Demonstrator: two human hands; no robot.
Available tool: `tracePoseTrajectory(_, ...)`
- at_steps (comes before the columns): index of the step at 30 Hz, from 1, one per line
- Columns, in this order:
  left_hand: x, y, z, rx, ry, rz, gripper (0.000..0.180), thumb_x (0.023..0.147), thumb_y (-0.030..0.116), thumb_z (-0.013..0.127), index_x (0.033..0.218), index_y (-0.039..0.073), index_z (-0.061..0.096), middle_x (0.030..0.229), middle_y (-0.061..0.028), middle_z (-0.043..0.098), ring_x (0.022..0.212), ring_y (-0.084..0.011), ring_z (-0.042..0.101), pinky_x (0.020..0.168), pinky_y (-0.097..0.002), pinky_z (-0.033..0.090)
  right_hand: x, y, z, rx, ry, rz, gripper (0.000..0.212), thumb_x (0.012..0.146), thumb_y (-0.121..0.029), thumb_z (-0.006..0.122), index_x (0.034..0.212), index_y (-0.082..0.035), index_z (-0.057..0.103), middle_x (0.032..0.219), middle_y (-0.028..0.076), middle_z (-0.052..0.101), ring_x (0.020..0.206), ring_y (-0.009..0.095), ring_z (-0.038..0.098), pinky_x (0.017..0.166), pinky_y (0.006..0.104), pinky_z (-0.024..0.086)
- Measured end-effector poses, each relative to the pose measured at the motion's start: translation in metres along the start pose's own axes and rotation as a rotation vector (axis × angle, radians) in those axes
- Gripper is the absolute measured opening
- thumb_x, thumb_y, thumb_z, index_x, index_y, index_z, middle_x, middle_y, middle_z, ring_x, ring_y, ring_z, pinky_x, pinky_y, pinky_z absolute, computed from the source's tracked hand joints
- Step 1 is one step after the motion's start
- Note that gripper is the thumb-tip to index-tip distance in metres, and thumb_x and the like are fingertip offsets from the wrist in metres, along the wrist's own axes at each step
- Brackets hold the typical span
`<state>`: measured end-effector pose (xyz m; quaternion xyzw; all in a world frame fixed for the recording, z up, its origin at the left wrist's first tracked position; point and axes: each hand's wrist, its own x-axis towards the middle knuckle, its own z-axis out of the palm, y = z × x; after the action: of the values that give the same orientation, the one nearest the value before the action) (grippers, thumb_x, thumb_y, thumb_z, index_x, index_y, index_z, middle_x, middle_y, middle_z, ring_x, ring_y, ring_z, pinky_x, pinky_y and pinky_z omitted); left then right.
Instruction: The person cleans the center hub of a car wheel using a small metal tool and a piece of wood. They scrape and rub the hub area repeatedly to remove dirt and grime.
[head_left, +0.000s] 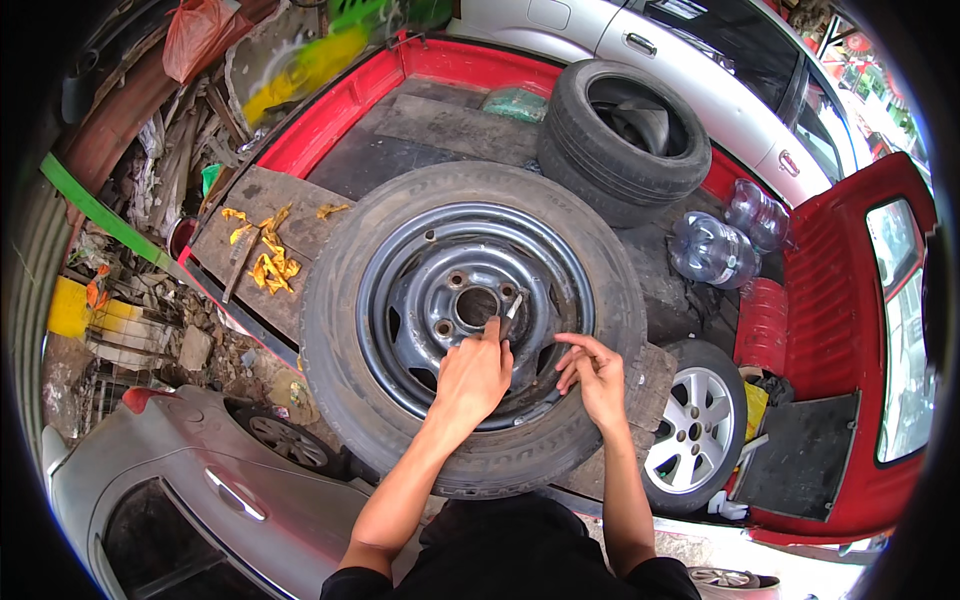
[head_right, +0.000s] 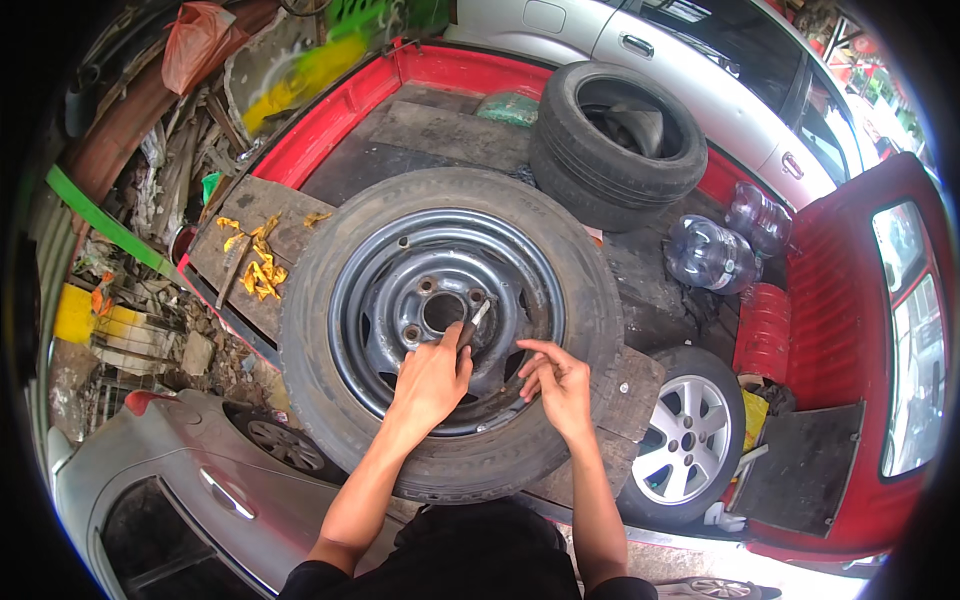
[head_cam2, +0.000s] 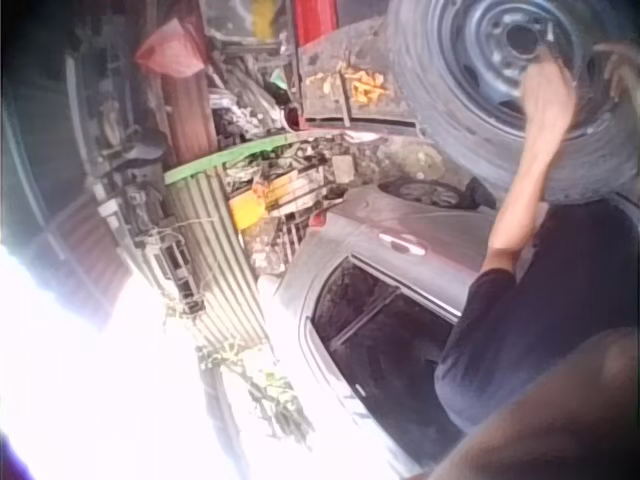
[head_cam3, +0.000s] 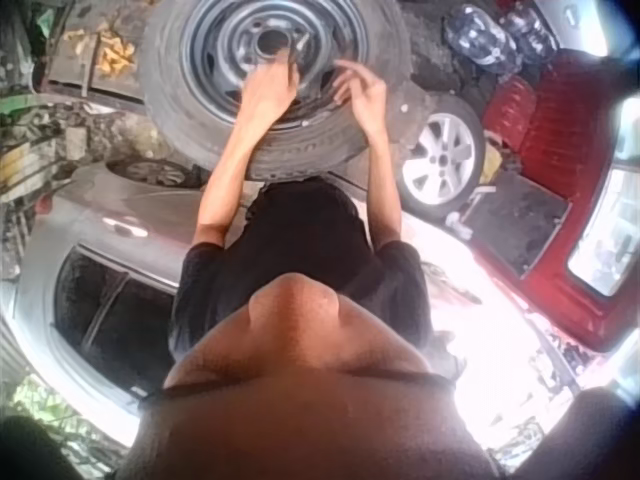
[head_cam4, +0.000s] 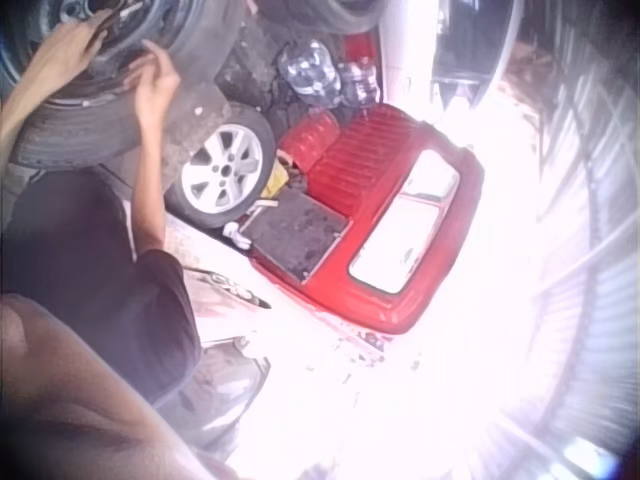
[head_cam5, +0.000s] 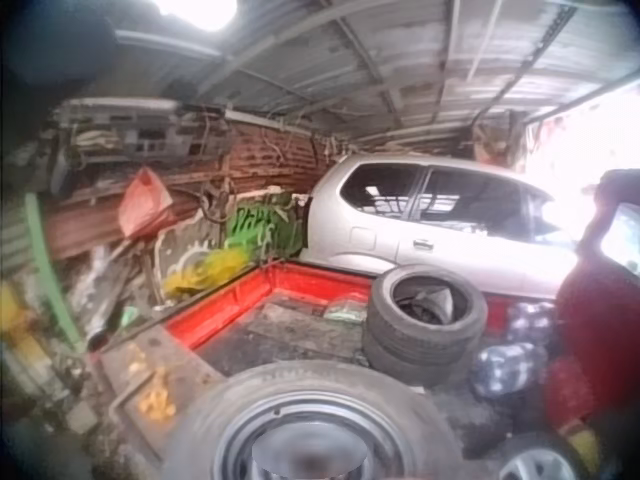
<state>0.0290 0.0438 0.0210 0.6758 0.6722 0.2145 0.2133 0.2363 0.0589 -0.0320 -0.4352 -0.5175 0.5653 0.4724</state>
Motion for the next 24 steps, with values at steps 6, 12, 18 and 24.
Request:
tracePoseTrajectory(6,0.02,-0.004,0.006,0.085,0.021,0.112,0.05,0.096,0.01,0.061,0.142,-0.006,0.054,0.086,-0.0323,0.071,0.079,-0.0519,0.071,0.075,-0.0569,0.058,0.0,-0.001,0.0,-0.013,-0.009,0.02,0.035,0.104,0.001,0.041,0.125,0.004,0.07,0.083,0.011,0.067,0.061,0.014,0.066,0.055,0.0263,0.056)
tracePoseTrajectory(12,-0.005,0.009,-0.004,0.066,-0.141,-0.022,0.047,0.095,0.008,0.059,0.141,0.001,0.058,0.083,-0.0327,0.07,0.08,-0.0528,0.07,0.079,-0.0603,0.056,0.002,-0.003,0.001,-0.02,-0.024,0.031,0.032,0.107,-0.002,0.043,0.123,0.002,0.071,0.082,0.009,0.068,0.061,0.012,0.067,0.055,0.0254,0.056)
tracePoseTrajectory(18,0.023,0.016,-0.012,0.241,-0.073,0.097,0.053,0.086,0.004,0.062,0.138,-0.004,0.059,0.076,-0.0293,0.07,0.075,-0.0485,0.072,0.07,-0.0561,0.059,0.002,-0.005,0.002,-0.053,-0.031,0.066,0.033,0.106,-0.002,0.042,0.123,0.004,0.07,0.081,0.011,0.068,0.06,0.014,0.067,0.054,0.0262,0.055)
tracePoseTrajectory(24,-0.007,0.025,-0.021,0.4,-0.249,0.091,0.068,0.078,0.0,0.062,0.145,-0.001,0.053,0.082,-0.0287,0.072,0.075,-0.046,0.074,0.069,-0.0541,0.06,0.001,-0.006,0.001,-0.031,-0.02,0.075,0.032,0.108,-0.003,0.043,0.123,0.004,0.07,0.081,0.011,0.068,0.06,0.014,0.067,0.054,0.0264,0.055)
